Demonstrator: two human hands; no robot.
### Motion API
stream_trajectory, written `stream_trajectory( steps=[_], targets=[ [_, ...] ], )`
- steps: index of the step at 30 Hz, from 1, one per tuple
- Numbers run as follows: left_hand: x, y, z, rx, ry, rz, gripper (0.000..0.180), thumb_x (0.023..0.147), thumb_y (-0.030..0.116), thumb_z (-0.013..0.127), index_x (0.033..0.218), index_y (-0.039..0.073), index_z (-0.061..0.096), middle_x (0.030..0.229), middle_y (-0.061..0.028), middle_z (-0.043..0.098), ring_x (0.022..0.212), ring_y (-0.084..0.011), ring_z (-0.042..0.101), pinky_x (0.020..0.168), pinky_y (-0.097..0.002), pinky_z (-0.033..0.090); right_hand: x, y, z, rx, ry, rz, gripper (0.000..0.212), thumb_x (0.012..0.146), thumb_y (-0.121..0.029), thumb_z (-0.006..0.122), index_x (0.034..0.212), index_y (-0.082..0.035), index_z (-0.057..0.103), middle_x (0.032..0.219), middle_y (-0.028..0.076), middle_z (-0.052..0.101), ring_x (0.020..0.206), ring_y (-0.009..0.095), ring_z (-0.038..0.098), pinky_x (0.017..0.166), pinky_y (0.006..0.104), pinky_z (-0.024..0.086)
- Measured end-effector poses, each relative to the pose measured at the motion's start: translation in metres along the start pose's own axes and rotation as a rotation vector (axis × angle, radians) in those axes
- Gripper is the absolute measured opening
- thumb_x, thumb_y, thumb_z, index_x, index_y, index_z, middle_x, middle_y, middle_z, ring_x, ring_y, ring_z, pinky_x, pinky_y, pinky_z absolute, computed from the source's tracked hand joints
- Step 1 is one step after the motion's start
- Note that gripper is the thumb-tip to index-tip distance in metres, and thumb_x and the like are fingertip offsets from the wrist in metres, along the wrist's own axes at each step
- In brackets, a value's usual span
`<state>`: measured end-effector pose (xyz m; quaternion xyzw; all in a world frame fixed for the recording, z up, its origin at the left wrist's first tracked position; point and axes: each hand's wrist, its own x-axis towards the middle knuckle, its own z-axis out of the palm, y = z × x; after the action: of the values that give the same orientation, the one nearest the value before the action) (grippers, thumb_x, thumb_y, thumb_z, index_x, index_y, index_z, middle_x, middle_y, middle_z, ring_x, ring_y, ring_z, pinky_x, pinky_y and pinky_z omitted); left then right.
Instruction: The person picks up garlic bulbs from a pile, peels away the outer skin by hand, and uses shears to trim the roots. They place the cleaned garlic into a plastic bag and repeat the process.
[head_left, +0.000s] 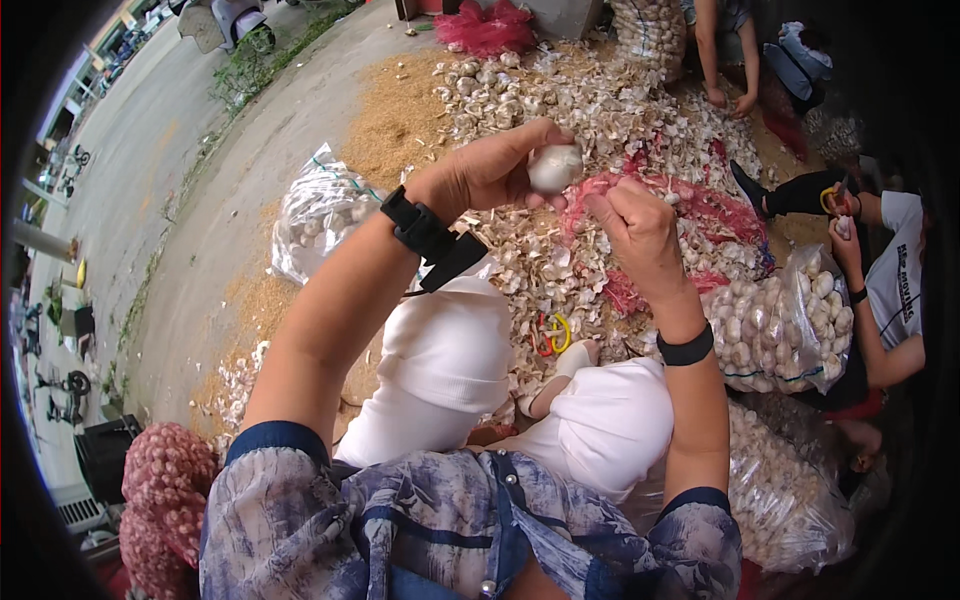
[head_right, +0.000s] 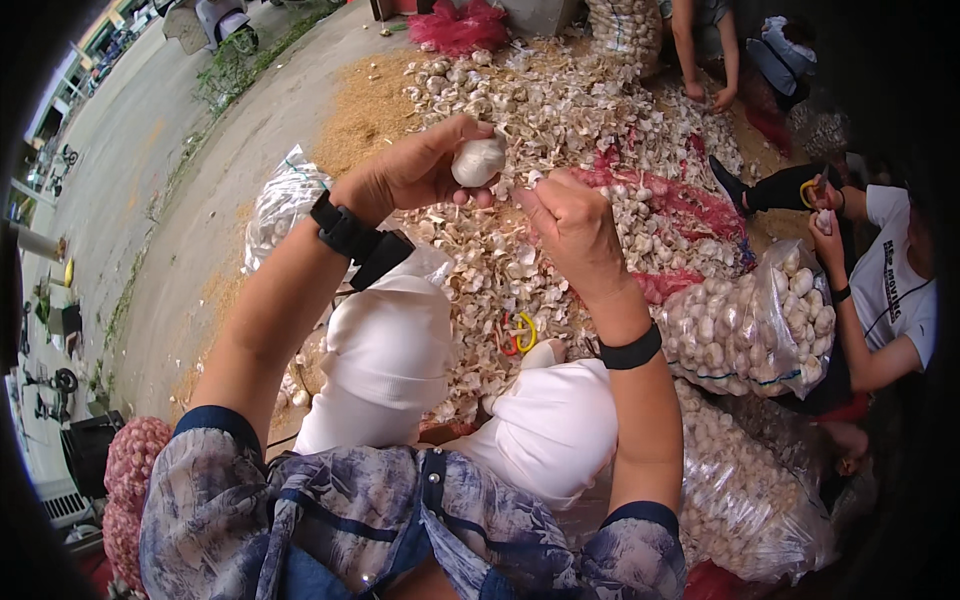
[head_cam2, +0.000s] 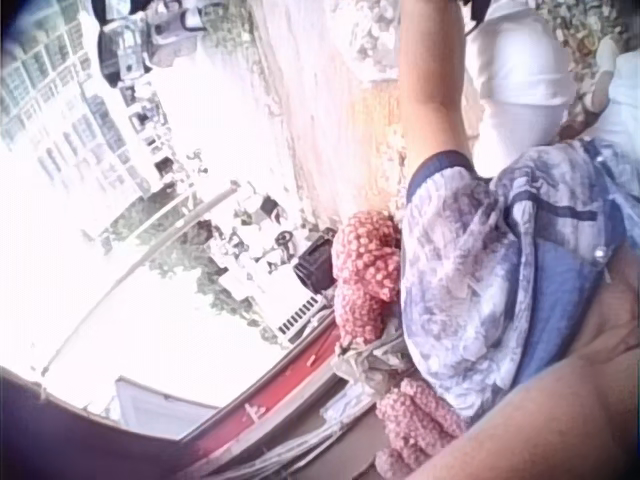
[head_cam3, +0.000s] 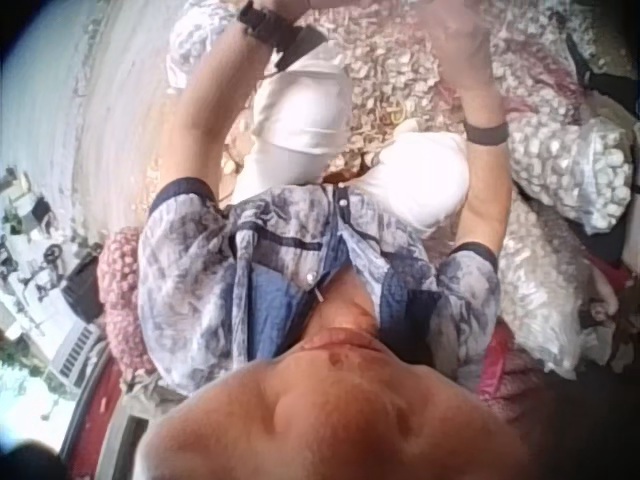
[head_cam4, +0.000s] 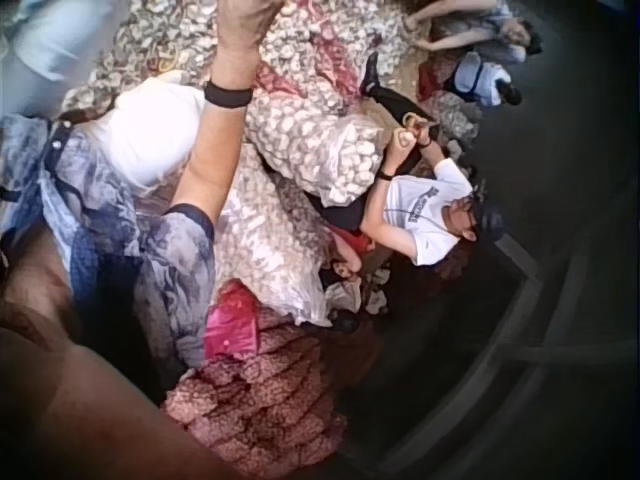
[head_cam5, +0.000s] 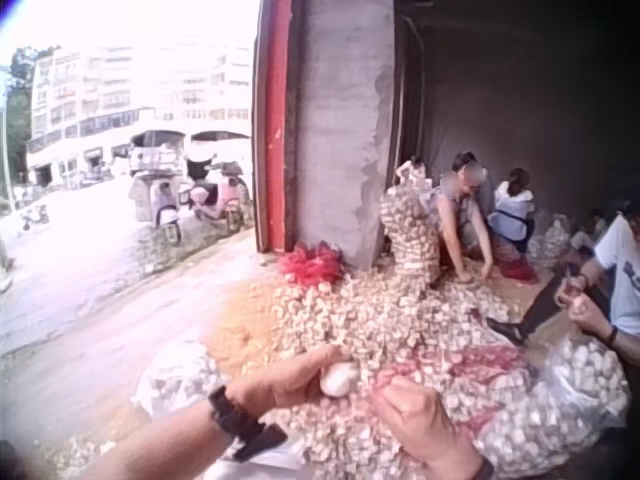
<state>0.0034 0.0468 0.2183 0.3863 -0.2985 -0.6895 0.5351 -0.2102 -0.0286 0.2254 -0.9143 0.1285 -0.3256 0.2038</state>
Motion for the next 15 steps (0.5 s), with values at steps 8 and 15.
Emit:
stream_trajectory(
  steps=[8,15],
  targets=[
    [-0.128,-0.038,-0.112,0.281,-0.039,-0.311,0.021,0.090,0.024,0.065,0.100,0.005,0.062,0.088,-0.0039,0.061,0.069,-0.0136,0.064,0.055,-0.0250,0.053,-0.016,0.013,0.012,0.139,-0.073,0.177,0.019,0.092,-0.013,0.066,0.081,0.002,0.064,0.067,0.009,0.052,0.058,0.020,0.048,0.056,0.0341,0.039],
    [-0.140,-0.141,-0.151,0.994,0.311,-0.966,0.053,0.084,0.044,0.069,0.112,-0.001,0.065,0.106,-0.0116,0.068,0.084,-0.0213,0.067,0.061,-0.0310,0.060,-0.019,0.025,0.012,0.177,-0.247,0.378,0.015,0.090,-0.015,0.066,0.093,-0.001,0.069,0.083,0.009,0.067,0.069,0.018,0.061,0.064,0.0295,0.047]
  ],
)
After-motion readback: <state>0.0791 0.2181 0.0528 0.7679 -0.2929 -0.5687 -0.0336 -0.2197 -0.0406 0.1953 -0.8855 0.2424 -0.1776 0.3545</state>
